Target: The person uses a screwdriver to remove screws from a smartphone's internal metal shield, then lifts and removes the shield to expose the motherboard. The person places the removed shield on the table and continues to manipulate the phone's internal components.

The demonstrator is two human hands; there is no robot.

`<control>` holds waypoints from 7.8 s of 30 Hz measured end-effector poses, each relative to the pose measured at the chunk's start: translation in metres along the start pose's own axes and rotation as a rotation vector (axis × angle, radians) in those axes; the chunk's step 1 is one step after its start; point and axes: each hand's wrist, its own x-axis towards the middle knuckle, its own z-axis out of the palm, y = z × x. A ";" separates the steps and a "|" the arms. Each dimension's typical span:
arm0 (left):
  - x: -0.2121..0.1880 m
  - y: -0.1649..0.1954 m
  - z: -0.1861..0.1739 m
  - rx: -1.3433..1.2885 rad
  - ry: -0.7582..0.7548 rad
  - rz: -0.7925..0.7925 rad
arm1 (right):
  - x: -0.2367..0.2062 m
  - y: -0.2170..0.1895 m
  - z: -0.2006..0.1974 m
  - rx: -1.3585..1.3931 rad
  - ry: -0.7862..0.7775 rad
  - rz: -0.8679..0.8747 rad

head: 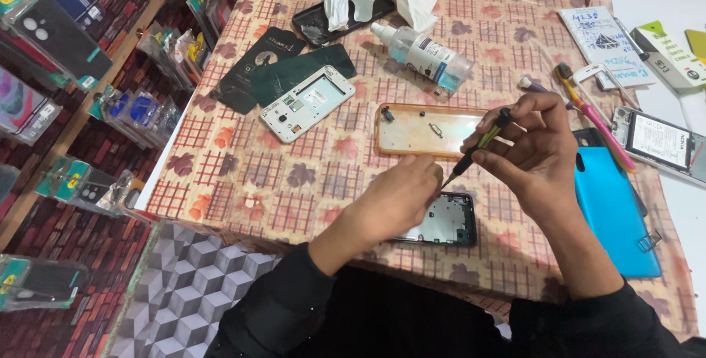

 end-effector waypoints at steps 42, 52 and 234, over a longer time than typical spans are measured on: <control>-0.005 -0.008 -0.011 -0.153 0.060 -0.073 | 0.001 0.011 0.007 -0.110 -0.044 0.039; -0.007 -0.013 -0.008 -0.155 0.068 -0.057 | -0.001 0.016 0.007 -0.094 -0.027 0.036; -0.001 0.013 0.013 0.087 0.202 0.175 | -0.027 0.027 -0.034 0.013 0.034 -0.114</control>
